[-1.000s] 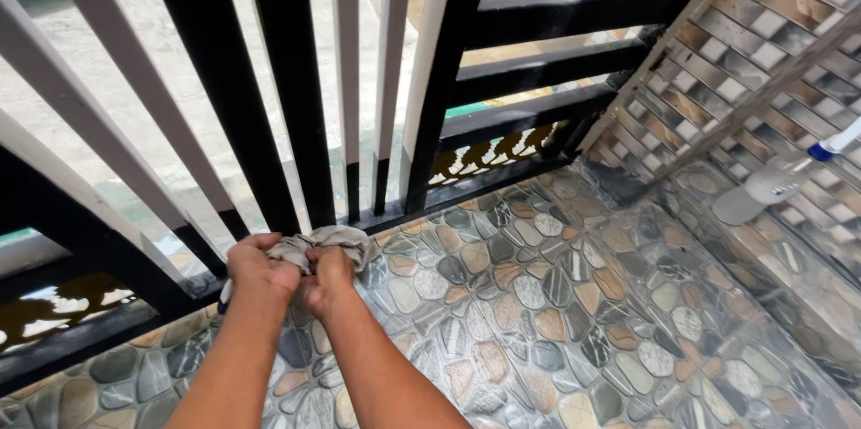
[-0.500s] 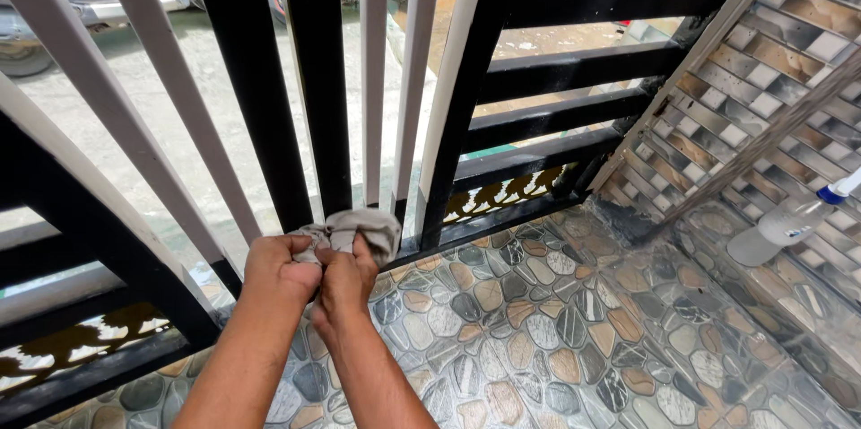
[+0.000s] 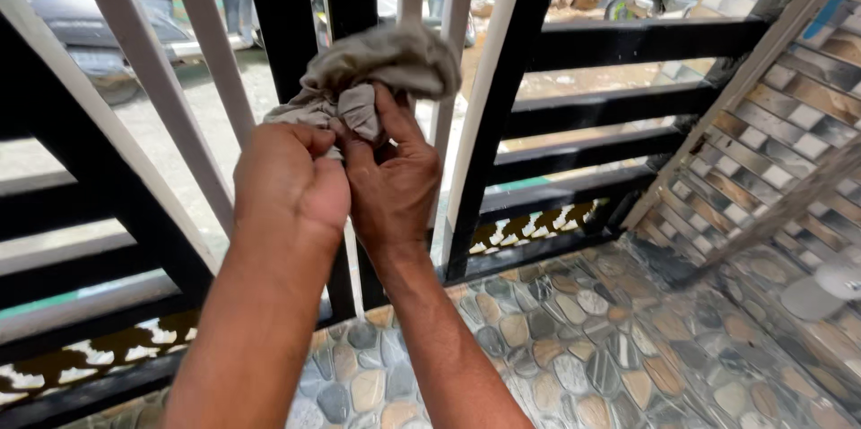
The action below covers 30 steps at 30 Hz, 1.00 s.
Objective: The person wipes a metal gate using a cloth, moving between different sections of the frame and bars.
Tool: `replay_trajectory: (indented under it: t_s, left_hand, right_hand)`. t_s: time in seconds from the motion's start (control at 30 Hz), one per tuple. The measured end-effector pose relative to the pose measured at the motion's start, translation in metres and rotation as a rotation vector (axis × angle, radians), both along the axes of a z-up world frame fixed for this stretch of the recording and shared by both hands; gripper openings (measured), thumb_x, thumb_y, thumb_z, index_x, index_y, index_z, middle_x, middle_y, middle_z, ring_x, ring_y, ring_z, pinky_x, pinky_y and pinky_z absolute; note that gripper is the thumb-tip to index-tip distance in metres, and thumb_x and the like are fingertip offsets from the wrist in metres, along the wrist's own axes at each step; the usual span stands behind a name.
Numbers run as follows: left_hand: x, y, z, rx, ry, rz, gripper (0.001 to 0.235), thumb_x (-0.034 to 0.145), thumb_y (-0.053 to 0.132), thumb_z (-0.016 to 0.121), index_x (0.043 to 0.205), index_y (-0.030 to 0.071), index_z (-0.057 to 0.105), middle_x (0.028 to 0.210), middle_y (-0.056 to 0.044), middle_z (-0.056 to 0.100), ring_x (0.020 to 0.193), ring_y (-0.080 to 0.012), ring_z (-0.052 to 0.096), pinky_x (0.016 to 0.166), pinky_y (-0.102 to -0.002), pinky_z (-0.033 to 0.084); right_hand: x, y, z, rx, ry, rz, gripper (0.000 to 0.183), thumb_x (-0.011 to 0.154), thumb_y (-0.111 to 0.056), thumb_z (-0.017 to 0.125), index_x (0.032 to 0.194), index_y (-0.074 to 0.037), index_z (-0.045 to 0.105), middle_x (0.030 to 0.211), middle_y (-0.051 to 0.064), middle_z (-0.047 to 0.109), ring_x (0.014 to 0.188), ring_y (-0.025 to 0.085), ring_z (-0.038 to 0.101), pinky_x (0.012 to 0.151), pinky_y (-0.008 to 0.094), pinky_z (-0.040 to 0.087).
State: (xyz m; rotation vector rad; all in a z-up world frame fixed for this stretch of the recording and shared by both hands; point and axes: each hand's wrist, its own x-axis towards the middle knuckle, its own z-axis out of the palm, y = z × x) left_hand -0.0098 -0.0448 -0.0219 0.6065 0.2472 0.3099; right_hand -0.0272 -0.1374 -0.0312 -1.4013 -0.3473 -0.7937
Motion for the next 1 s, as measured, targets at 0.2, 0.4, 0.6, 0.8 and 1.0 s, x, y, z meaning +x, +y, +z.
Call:
replay_trajectory:
  t_s: [0.2, 0.4, 0.6, 0.8, 1.0]
  left_hand:
    - [-0.046, -0.049, -0.004, 0.254, 0.088, 0.056, 0.026, 0.082, 0.004, 0.057, 0.107, 0.007, 0.057, 0.098, -0.005, 0.058, 0.086, -0.0162, 0.054, 0.075, -0.034, 0.044]
    - [-0.076, -0.057, -0.032, 0.992, 0.424, 0.209, 0.075, 0.076, 0.007, 0.069, 0.147, 0.012, 0.044, 0.109, -0.004, 0.058, 0.084, -0.0214, 0.063, 0.085, -0.037, 0.047]
    - [-0.07, -0.018, 0.031, 0.692, -0.221, 0.199, 0.016, 0.084, 0.009, 0.062, 0.099, 0.004, 0.059, 0.087, -0.006, 0.058, 0.074, -0.0139, 0.054, 0.067, -0.029, 0.046]
    - [-0.052, 0.027, 0.017, 1.09, -0.264, 0.271, 0.024, 0.095, 0.021, 0.056, 0.112, 0.005, 0.06, 0.093, -0.006, 0.065, 0.078, -0.0188, 0.06, 0.069, -0.033, 0.047]
    - [-0.067, 0.056, -0.044, 1.346, 0.152, 0.086, 0.035, 0.087, 0.018, 0.065, 0.119, 0.005, 0.06, 0.109, -0.017, 0.067, 0.093, -0.0309, 0.072, 0.084, -0.045, 0.057]
  right_hand:
    - [0.004, -0.005, -0.081, -0.302, 0.005, -0.23, 0.022, 0.082, -0.016, 0.081, 0.098, -0.005, 0.072, 0.094, 0.013, 0.078, 0.087, 0.022, 0.076, 0.073, 0.034, 0.061]
    - [-0.002, 0.016, -0.145, -0.366, 0.223, -0.218, 0.026, 0.084, -0.014, 0.079, 0.108, -0.006, 0.072, 0.104, 0.011, 0.076, 0.096, 0.027, 0.072, 0.08, 0.039, 0.059]
    - [-0.013, 0.021, -0.037, -0.125, -0.025, 0.055, 0.046, 0.088, -0.015, 0.075, 0.13, -0.002, 0.06, 0.13, 0.014, 0.066, 0.119, 0.027, 0.066, 0.1, 0.038, 0.055]
    - [-0.004, 0.05, -0.026, -0.465, -0.307, -0.481, 0.048, 0.095, -0.029, 0.067, 0.132, 0.0, 0.057, 0.142, 0.03, 0.052, 0.131, 0.045, 0.048, 0.111, 0.051, 0.037]
    - [-0.063, 0.085, -0.108, -0.379, 0.102, -0.185, 0.039, 0.097, -0.029, 0.064, 0.12, 0.002, 0.068, 0.127, 0.02, 0.069, 0.123, 0.038, 0.058, 0.106, 0.049, 0.041]
